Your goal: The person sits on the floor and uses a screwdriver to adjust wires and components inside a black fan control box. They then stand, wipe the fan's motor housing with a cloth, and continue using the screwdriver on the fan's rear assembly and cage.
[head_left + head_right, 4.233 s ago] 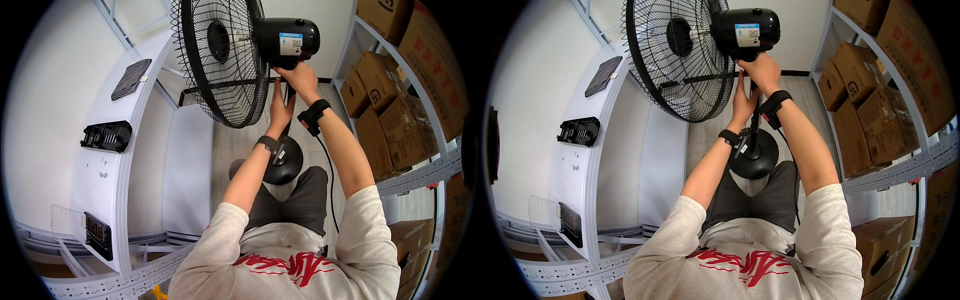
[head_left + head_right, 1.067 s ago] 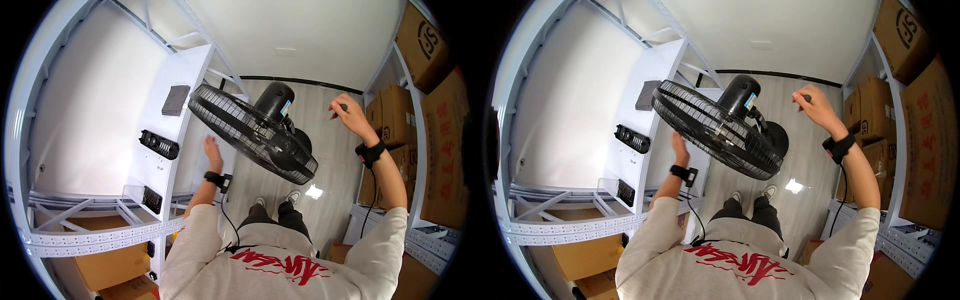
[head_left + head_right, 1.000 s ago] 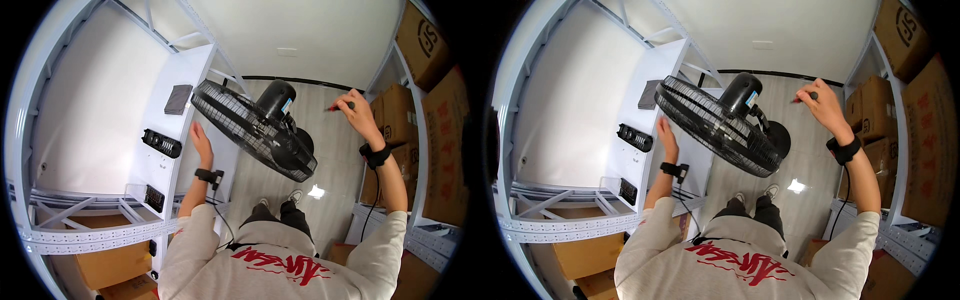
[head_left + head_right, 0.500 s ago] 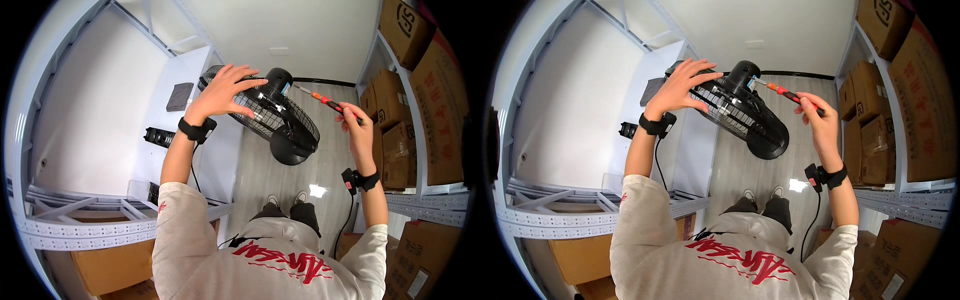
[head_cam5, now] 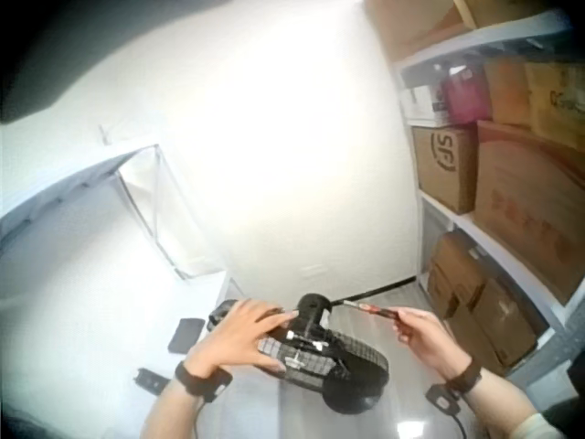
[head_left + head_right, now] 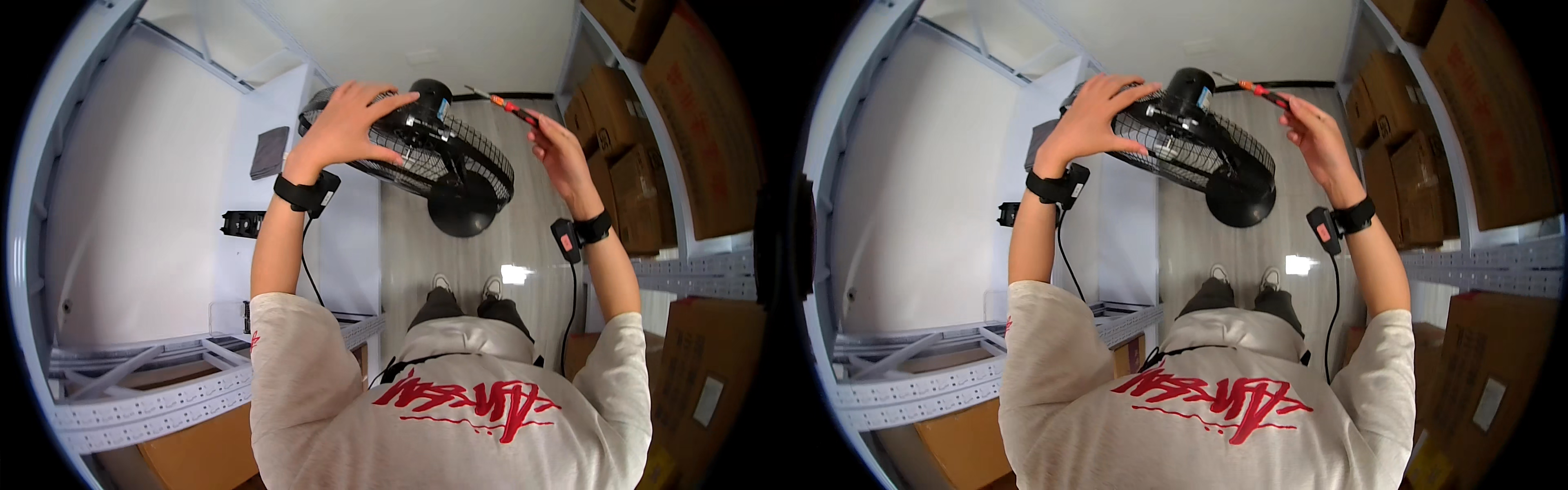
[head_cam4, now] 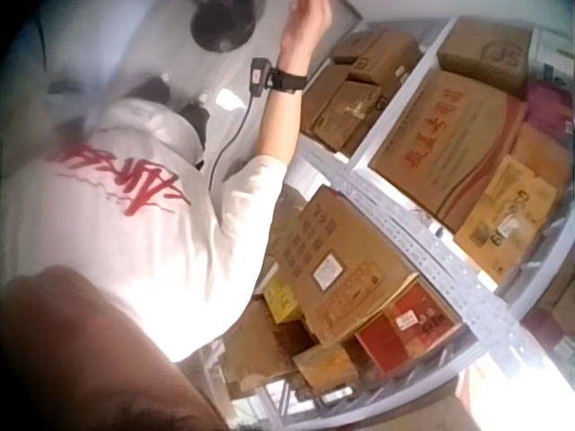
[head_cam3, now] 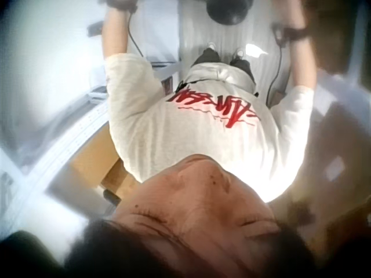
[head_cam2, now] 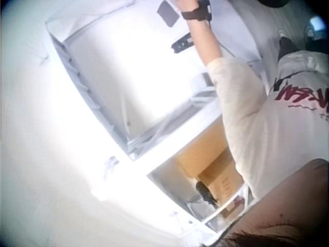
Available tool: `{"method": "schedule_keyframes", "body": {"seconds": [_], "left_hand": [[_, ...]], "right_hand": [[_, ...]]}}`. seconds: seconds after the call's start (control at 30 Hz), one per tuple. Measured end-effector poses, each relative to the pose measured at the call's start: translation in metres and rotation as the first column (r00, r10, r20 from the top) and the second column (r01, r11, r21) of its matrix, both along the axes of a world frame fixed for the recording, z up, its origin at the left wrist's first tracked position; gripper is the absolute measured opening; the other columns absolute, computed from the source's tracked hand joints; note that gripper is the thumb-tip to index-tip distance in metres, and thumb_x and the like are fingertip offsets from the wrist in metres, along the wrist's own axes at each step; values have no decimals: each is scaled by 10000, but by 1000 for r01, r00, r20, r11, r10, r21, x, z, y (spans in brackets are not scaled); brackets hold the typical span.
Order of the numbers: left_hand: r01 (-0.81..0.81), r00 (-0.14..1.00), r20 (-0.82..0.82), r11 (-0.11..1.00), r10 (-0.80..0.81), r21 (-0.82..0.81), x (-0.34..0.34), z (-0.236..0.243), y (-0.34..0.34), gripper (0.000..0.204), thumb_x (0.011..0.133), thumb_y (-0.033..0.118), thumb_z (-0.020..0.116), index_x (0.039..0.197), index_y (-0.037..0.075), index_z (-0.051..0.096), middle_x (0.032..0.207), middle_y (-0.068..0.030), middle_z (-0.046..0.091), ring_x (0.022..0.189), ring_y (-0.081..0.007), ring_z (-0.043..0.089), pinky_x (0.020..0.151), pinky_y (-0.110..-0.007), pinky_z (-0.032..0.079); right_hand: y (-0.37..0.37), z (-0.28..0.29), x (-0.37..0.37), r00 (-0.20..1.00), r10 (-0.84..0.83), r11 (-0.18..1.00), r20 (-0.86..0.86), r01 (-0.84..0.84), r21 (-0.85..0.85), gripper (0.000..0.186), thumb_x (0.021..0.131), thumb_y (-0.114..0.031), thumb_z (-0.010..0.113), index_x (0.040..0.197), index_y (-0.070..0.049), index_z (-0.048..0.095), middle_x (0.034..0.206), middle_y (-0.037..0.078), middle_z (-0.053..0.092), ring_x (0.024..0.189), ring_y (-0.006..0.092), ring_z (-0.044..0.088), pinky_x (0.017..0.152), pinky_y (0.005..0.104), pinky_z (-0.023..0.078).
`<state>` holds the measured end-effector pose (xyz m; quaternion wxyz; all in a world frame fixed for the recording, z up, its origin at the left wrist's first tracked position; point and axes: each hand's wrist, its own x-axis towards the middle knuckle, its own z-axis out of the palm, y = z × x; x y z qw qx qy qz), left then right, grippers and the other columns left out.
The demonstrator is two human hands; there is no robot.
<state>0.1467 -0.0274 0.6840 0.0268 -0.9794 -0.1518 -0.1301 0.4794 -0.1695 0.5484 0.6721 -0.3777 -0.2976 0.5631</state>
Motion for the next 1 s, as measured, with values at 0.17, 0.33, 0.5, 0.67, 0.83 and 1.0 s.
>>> {"method": "schedule_keyframes", "body": {"seconds": [0.17, 0.33, 0.5, 0.67, 0.83, 1.0], "left_hand": [[44, 996, 72, 998, -47, 47, -3, -13, 9, 855, 620, 518, 841, 1376, 233, 561, 1278, -60, 581, 1165, -312, 529, 1041, -445, 393], [71, 980, 177, 990, -92, 120, 4, -22, 15, 820, 655, 571, 805, 1364, 235, 567, 1245, -70, 596, 1151, -313, 541, 1033, -435, 397], [24, 970, 234, 989, -59, 148, 10, -34, 21, 829, 647, 651, 782, 1329, 223, 587, 1223, -125, 606, 1159, -341, 550, 1036, -475, 388], [13, 969, 245, 993, -41, 115, 22, -39, 18, 829, 646, 669, 772, 1314, 210, 599, 1181, -126, 626, 1147, -329, 557, 1011, -474, 388], [-58, 967, 254, 980, 8, 189, 44, -49, 21, 826, 666, 718, 729, 1291, 190, 618, 1109, -135, 644, 1070, -332, 577, 946, -489, 394], [-144, 961, 260, 970, 91, 193, 73, -47, 43, 844, 642, 739, 729, 1261, 172, 640, 1036, -127, 662, 984, -339, 598, 877, -480, 416]], "right_hand": [[-4, 0, -3, 988, -142, 990, 65, 143, -7, 334, 1021, -261, 552, 1245, -32, 647, 1051, -41, 674, 886, 37, 607, 659, 200, 395], [-29, -12, 7, 954, -294, 956, 49, 294, 2, 332, 1026, -251, 547, 1254, -24, 632, 976, -49, 634, 818, 34, 565, 614, 203, 373], [-55, -21, -3, 907, -417, 907, 59, 420, -42, 317, 1033, -236, 536, 1227, -5, 633, 883, -41, 575, 755, 37, 494, 584, 195, 348], [-64, -30, 7, 890, -453, 890, 45, 455, -42, 330, 1037, -243, 534, 1246, -2, 619, 884, -36, 571, 744, 38, 476, 584, 193, 345], [-49, -23, 6, 877, -478, 878, 35, 479, -8, 332, 1031, -241, 547, 1250, -2, 616, 889, -32, 572, 737, 43, 481, 597, 192, 359], [-45, -23, 11, 850, -523, 853, 61, 521, 35, 333, 1028, -235, 552, 1254, 0, 616, 893, -20, 572, 744, 49, 494, 603, 192, 368]]}}
